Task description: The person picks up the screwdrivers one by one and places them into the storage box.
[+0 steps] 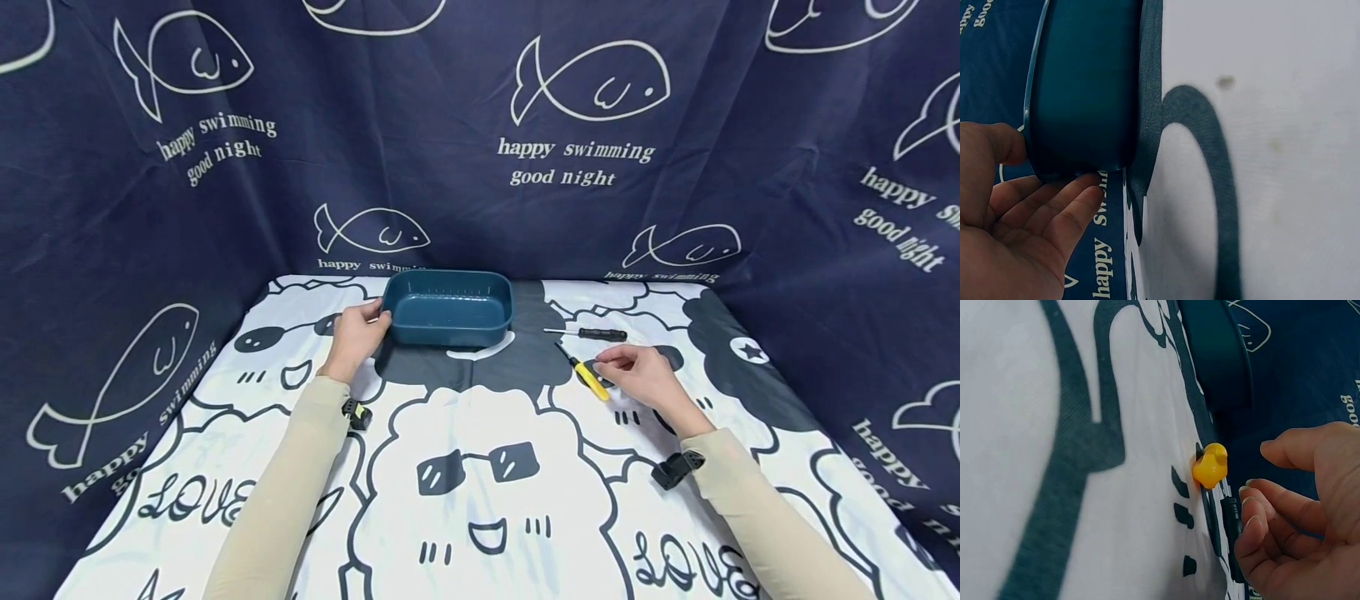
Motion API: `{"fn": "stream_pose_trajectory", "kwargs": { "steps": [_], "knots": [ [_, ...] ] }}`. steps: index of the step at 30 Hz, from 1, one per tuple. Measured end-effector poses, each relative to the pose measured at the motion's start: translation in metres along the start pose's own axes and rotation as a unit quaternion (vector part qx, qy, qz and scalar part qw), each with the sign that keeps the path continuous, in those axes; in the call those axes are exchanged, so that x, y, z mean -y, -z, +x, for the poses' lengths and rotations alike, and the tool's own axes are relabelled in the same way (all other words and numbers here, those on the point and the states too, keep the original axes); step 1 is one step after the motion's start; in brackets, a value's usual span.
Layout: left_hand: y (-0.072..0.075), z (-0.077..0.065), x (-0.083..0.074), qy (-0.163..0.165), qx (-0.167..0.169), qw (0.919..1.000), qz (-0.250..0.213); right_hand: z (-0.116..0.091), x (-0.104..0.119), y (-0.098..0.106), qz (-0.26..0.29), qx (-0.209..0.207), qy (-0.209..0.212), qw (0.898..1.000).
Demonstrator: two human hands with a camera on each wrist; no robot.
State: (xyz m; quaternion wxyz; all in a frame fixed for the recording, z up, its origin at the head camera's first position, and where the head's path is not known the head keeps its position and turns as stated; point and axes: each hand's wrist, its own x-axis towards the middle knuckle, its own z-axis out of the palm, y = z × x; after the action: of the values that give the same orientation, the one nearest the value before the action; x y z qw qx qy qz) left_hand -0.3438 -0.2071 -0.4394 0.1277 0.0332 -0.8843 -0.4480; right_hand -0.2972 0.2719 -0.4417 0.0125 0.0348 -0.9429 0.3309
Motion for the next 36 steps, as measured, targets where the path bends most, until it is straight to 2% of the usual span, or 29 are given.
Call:
{"fn": "stream_pose_trajectory", "kwargs": {
  "steps": [20,36],
  "knots": [
    [0.000,0.000,-0.001,-0.005,-0.001,1.0000,0.004,0.001,-0.008,-0.010,0.013,0.023,0.005,1.000],
    [0.000,-0.002,-0.003,-0.009,-0.005,0.9999,0.004,0.002,-0.009,-0.013,-0.012,0.032,0.012,0.999]
  ]
}}
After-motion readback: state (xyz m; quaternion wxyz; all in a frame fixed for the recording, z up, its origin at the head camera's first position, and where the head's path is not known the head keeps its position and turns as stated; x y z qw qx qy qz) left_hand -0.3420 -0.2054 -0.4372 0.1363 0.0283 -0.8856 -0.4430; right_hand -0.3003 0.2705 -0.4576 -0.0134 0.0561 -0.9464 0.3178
